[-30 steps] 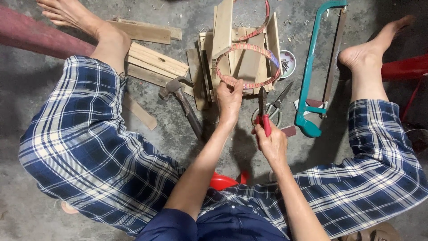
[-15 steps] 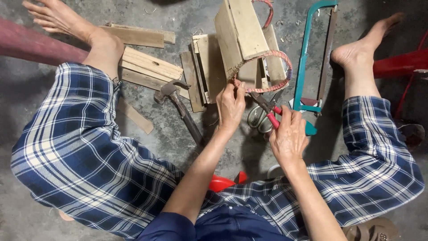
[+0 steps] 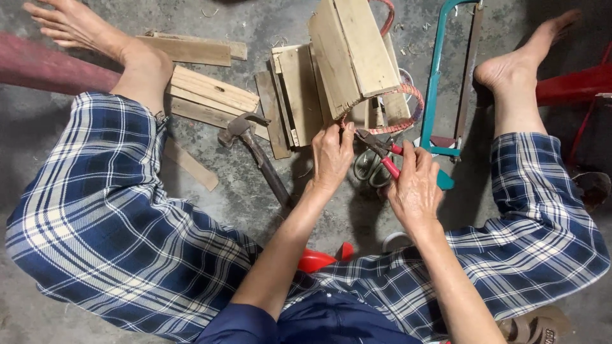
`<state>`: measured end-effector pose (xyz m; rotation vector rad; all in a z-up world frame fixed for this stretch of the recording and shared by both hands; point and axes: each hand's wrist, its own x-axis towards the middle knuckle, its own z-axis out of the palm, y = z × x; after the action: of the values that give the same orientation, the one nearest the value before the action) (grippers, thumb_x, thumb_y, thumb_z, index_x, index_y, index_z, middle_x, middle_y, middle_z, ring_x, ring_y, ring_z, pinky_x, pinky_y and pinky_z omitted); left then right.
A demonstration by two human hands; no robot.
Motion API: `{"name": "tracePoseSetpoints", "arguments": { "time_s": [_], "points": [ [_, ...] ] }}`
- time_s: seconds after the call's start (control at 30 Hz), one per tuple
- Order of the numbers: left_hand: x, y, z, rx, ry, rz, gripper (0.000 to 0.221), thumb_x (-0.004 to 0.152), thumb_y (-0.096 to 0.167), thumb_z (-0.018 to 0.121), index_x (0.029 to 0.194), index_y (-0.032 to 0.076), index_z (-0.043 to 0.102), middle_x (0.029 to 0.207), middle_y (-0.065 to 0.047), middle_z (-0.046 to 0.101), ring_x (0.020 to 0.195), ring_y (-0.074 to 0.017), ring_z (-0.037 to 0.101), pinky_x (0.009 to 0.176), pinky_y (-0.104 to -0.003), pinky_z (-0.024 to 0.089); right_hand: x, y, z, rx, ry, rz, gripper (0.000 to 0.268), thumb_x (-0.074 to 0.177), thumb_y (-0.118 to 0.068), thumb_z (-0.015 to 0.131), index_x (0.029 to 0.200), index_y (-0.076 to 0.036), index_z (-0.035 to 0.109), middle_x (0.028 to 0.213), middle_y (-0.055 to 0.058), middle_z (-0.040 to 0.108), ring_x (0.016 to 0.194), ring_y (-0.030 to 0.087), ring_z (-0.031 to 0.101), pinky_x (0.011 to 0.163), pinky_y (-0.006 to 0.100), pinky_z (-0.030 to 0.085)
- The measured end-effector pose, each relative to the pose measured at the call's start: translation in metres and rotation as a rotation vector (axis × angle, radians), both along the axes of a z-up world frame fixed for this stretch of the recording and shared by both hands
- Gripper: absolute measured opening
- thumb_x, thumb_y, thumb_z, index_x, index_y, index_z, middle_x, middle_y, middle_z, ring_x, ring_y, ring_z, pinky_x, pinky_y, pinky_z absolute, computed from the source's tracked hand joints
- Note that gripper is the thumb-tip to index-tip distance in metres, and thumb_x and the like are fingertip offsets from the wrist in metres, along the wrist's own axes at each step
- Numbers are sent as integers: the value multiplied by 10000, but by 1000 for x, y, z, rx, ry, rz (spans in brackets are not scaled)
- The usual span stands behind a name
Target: Assembling wooden frame components by wrapping and cutting wire to secure the structure.
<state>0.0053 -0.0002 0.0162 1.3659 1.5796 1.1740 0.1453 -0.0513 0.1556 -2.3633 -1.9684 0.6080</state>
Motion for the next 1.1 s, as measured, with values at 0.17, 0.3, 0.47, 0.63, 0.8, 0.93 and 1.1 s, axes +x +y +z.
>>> {"name": "tracePoseSetpoints", "arguments": {
  "time_s": [0.17, 0.3, 0.47, 0.63, 0.8, 0.93, 1.1],
  "points": [
    [4, -1, 1, 57, 19, -11, 234, 964, 107, 661, 790, -49, 645, 686, -257, 649, 691, -373, 718, 611, -412, 570, 12, 3, -10, -41, -24, 44, 633, 895, -142, 585, 1503, -124, 409, 1284, 123, 434, 1103, 379, 495, 742, 625, 575],
    [1, -3, -8, 76, -4, -38, 171, 970, 84, 641, 857, -35, 691, 756, -218, 678, 755, -357, 733, 658, -411, 600, 13, 12, -3, -109, -39, 91, 671, 877, -147, 610, 1510, -102, 392, 1288, 139, 434, 1102, 396, 502, 733, 643, 577],
    [4, -6, -28, 92, 3, -75, 125, 973, 46, 614, 1005, -44, 695, 836, -239, 683, 848, -390, 730, 734, -426, 605, 27, 21, -6, -200, -110, 203, 798, 793, -112, 645, 1535, -96, 351, 1274, 162, 424, 1076, 369, 486, 697, 611, 605],
    [8, -14, -59, 75, -39, -69, 139, 977, 49, 615, 1060, -26, 696, 872, -228, 689, 893, -379, 731, 772, -420, 607, 36, 25, -15, -217, -214, 284, 725, 846, -52, 541, 1542, -103, 344, 1221, 144, 433, 1036, 329, 488, 641, 555, 622],
    [8, -16, -60, 79, -49, -33, 115, 952, 27, 618, 1004, -54, 681, 819, -251, 665, 845, -424, 714, 746, -471, 591, 42, 24, -23, -179, -292, 434, 571, 894, -37, 510, 1457, -39, 411, 1065, 151, 494, 996, 358, 561, 653, 522, 623],
    [1, -12, -42, 98, -30, -26, 92, 934, 6, 633, 964, -57, 694, 802, -251, 664, 823, -423, 715, 736, -456, 592, 44, 22, -29, -166, -340, 482, 500, 918, -40, 492, 1413, -53, 424, 1003, 126, 509, 932, 350, 612, 643, 518, 616],
    [-2, 4, 9, 83, -43, 22, 134, 944, 55, 650, 919, -73, 679, 788, -265, 660, 832, -440, 706, 709, -466, 581, 25, 32, 12, -166, -222, 357, 461, 912, -86, 474, 1371, -104, 441, 1007, 128, 522, 898, 394, 661, 662, 581, 594]
  ]
}}
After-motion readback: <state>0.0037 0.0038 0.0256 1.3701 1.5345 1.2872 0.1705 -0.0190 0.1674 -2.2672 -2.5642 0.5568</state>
